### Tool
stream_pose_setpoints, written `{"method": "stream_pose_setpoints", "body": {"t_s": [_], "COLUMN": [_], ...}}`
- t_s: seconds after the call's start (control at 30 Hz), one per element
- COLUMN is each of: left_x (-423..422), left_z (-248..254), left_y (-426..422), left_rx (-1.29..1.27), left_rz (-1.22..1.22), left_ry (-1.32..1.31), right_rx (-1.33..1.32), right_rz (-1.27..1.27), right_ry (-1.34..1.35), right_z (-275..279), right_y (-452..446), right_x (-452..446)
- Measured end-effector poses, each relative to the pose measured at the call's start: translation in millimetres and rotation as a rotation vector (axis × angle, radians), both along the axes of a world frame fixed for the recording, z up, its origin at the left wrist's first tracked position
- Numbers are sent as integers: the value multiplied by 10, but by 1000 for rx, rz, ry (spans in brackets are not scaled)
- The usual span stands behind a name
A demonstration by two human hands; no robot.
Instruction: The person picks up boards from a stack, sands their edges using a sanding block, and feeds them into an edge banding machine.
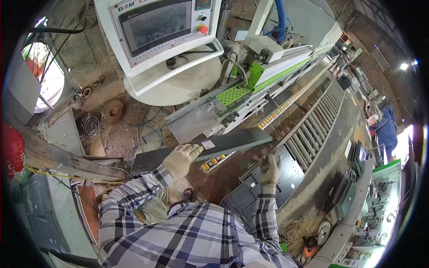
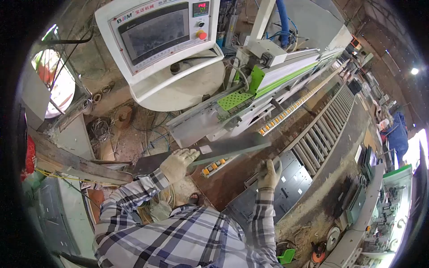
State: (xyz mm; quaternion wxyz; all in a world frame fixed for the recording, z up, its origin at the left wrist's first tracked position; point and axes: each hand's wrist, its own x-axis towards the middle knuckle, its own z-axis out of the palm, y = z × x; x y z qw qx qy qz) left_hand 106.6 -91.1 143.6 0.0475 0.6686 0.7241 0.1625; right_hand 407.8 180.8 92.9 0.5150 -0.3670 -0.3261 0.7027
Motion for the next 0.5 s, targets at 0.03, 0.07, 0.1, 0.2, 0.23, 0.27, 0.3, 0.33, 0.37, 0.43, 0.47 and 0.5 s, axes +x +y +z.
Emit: {"method": "stream_pose_setpoints", "body": {"t_s": [0.03, 0.07, 0.1, 0.2, 0.23, 0.27, 0.3, 0.33, 0.37, 0.43, 0.47, 0.5], "left_x": [-58, -113, -195, -357, -395, -425, -443, -456, -479, -492, -524, -586], "left_z": [-75, -172, -319, -706, -805, -907, -940, -975, -1013, -980, -961, -1059], "left_y": [-25, -46, -38, 1, 32, 76, 127, 159, 223, 398, 482, 584], "left_rx": [-26, -54, -78, -60, -92, -88, -79, -71, -108, -114, -117, -129], "left_rz": [58, 112, 140, 232, 258, 256, 284, 314, 334, 377, 414, 411], "left_ry": [87, 171, 172, 183, 197, 191, 216, 239, 237, 205, 185, 188], "right_rx": [7, 12, -6, 30, -7, -2, -18, -35, -27, -26, -26, -33], "right_rz": [-7, -19, -102, -128, -153, -155, -190, -223, -206, -190, -179, -154], "right_ry": [5, 7, -26, -53, -74, -79, -78, -78, -70, -77, -73, -51], "right_z": [23, 35, 83, -20, -4, 2, -10, -21, -36, -80, -100, -123], "right_y": [-40, -92, -150, -147, -177, -202, -217, -230, -235, -247, -239, -241], "right_x": [82, 165, 215, 489, 535, 560, 593, 623, 645, 658, 644, 626]}}
